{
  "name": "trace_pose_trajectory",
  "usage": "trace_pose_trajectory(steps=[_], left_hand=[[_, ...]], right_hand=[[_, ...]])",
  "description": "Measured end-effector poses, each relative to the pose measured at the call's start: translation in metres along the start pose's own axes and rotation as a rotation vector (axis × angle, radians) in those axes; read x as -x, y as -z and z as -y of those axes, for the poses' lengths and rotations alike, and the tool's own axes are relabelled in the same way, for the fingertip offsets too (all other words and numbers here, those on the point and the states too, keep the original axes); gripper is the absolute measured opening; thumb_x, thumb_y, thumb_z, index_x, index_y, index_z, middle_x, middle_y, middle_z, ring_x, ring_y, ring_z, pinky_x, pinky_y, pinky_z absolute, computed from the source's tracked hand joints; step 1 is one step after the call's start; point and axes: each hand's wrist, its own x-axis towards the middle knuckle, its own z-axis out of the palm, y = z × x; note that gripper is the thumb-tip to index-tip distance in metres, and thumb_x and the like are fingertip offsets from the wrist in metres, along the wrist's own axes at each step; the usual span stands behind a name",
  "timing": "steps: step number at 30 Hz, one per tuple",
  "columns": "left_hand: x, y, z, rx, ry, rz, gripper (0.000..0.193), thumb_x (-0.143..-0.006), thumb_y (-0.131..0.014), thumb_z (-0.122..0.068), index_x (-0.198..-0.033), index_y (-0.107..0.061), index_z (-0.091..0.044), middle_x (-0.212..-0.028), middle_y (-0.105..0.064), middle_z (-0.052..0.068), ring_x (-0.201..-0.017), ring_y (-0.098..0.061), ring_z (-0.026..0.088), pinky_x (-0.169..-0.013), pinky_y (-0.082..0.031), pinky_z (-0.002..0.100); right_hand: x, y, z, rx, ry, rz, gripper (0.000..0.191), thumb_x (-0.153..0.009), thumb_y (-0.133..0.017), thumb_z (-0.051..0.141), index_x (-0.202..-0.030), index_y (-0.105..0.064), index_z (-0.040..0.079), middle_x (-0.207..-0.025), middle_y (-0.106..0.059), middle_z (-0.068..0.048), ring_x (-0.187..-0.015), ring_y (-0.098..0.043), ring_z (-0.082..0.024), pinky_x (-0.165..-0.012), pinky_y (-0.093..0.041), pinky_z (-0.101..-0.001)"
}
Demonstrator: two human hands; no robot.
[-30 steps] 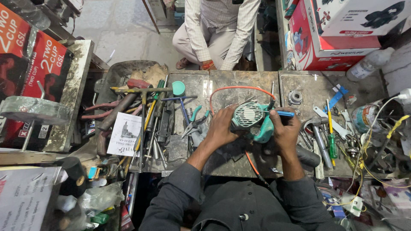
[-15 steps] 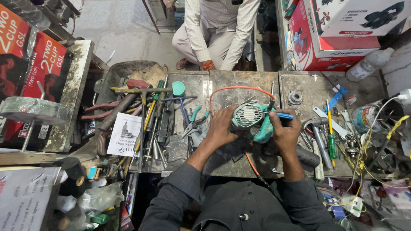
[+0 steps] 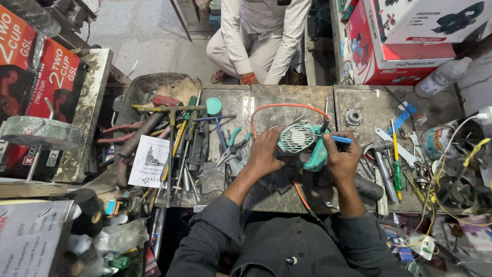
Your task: The person works at a cluttered workbench repairing a small teal electric blower. They use a screwdriver to unscrew and adjust parts on the blower housing, reposition the unit, and continue tightening and fitting components with the screwdriver throughout the clip.
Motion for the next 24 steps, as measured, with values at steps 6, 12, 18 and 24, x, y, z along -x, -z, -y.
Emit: trace_pose_trajectory(steps=[6,12,18,24], left_hand=[[-0.002,0.0,0.0,0.003,-0.006,-0.006,0.105,-0.062,-0.095,-0.027,-0.15,-0.04,-0.006,-0.129,-0.058,0.017,-0.121,-0.055,0.038,-0.101,-0.043,0.049],[-0.003,0.001,0.0,0.005,-0.056,-0.05,0.101,-0.063,-0.091,-0.025,-0.149,-0.041,-0.007,-0.134,-0.059,0.018,-0.123,-0.055,0.039,-0.103,-0.044,0.048],[-0.004,0.003,-0.004,-0.032,0.0,-0.015,0.103,-0.062,-0.091,-0.028,-0.15,-0.042,-0.008,-0.13,-0.059,0.018,-0.122,-0.056,0.039,-0.101,-0.044,0.049],[-0.003,0.002,-0.005,-0.02,-0.026,-0.05,0.1,-0.069,-0.092,-0.037,-0.15,-0.042,-0.008,-0.133,-0.058,0.019,-0.124,-0.055,0.04,-0.103,-0.044,0.049]], right_hand=[[-0.001,-0.001,0.003,-0.026,0.047,0.021,0.018,-0.1,-0.077,0.016,-0.103,-0.065,0.002,-0.092,-0.066,0.0,-0.084,-0.058,-0.007,-0.078,-0.048,-0.0233],[-0.001,-0.001,0.005,-0.024,0.074,0.04,0.02,-0.101,-0.076,0.016,-0.109,-0.065,0.002,-0.099,-0.065,0.0,-0.091,-0.059,-0.008,-0.082,-0.049,-0.0238],[0.001,-0.004,0.013,0.013,0.078,0.007,0.021,-0.1,-0.077,0.017,-0.107,-0.066,0.001,-0.096,-0.064,-0.001,-0.088,-0.058,-0.009,-0.081,-0.048,-0.0247],[0.001,-0.004,0.025,0.136,0.167,-0.002,0.019,-0.099,-0.079,0.015,-0.104,-0.067,0.001,-0.095,-0.068,-0.004,-0.088,-0.062,-0.012,-0.083,-0.051,-0.0282]])
